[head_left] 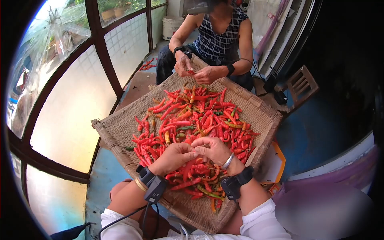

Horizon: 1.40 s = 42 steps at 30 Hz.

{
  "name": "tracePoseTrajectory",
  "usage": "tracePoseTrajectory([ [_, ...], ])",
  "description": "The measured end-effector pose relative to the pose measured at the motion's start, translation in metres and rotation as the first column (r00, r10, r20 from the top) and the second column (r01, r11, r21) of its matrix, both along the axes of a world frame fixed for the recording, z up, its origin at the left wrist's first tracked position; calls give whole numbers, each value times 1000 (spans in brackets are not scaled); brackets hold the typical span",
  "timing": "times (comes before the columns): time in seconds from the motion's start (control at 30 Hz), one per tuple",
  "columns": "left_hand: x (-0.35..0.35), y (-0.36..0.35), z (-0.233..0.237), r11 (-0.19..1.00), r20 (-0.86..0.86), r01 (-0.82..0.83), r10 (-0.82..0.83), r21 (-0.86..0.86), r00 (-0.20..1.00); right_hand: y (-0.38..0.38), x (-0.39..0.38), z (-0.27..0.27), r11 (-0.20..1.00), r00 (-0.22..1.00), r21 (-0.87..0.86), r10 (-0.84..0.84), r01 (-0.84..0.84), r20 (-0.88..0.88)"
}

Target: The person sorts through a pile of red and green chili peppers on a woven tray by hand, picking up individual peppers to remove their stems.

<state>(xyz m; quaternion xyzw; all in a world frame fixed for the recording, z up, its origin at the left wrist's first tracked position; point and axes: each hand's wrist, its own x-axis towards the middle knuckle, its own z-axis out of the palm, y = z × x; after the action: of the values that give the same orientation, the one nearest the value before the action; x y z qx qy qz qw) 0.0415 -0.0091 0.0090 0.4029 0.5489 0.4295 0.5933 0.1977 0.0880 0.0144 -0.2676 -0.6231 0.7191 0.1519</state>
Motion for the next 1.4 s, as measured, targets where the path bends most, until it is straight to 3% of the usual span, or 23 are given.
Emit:
tracePoseTrajectory([
  [0.1,1,1,1,991,-14,120,-121,-58,993,0,1,-1,996,995,82,19,-27,96],
  [0.17,2,0,-6,985,-119,172,-170,13,978,13,8,3,985,969,108,104,-131,226],
  [0.23,1,-1,-8,992,-191,127,-123,6,974,26,17,6,978,971,210,-41,-9,235],
  [0.3,-2,-1,-21,991,-376,72,-24,114,926,37,25,15,952,954,177,-272,248,124],
  [0.33,-3,0,-17,993,-393,41,4,108,920,49,26,1,910,910,58,-406,411,-85],
  [0.37,-2,-1,-19,994,-389,41,2,101,921,54,29,-1,874,839,-116,-486,472,-246],
  [0.43,-2,-1,-20,976,-413,-13,103,215,905,48,24,11,847,796,-195,-532,495,-288],
  [0.47,-3,-1,-14,976,-530,64,57,206,846,50,25,7,845,796,-196,-534,497,-286],
  [0.53,-1,1,-6,969,-632,167,-13,185,775,55,25,-7,930,942,171,-334,326,19],
  [0.63,3,-2,-25,935,-760,296,-48,194,648,45,14,-21,904,969,422,-35,-73,244],
  [0.7,6,-3,-30,915,-795,330,-15,234,606,42,8,-40,579,882,699,78,-420,465],
  [0.83,8,-4,-12,945,-819,301,-69,130,570,23,0,-53,535,685,611,-80,-584,724],
  [0.9,7,-3,-9,955,-826,279,-79,97,558,26,1,-44,588,707,619,-111,-520,699],
  [0.97,4,-2,-11,963,-853,245,-34,111,520,33,7,-38,634,898,681,51,-367,436],
  [1.0,2,-1,-13,965,-852,238,-31,111,522,19,4,-16,919,938,336,86,-205,337],
  [1.07,-2,2,-18,942,-695,252,-28,222,719,12,6,1,940,946,247,165,-237,280],
  [1.1,-4,1,-18,943,-693,250,-30,219,720,9,7,4,951,949,157,232,-267,213],
  [1.17,-6,1,-19,952,-664,273,-115,139,739,10,8,6,933,930,158,283,-324,234],
  [1.2,-4,-1,-17,952,-663,272,-114,140,740,13,9,6,900,887,205,298,-384,352],
  [1.27,0,-4,-9,961,-886,276,-138,-11,443,20,11,6,862,833,243,299,-445,466],
  [1.33,0,-4,-17,959,-907,285,-122,-2,404,27,11,4,733,970,646,82,-215,229],
  [1.37,0,-4,-20,956,-925,294,-106,6,365,28,9,4,731,970,648,84,-216,228],
  [1.4,1,-3,-18,956,-926,294,-103,9,363,27,6,3,786,995,614,22,-76,95],
])
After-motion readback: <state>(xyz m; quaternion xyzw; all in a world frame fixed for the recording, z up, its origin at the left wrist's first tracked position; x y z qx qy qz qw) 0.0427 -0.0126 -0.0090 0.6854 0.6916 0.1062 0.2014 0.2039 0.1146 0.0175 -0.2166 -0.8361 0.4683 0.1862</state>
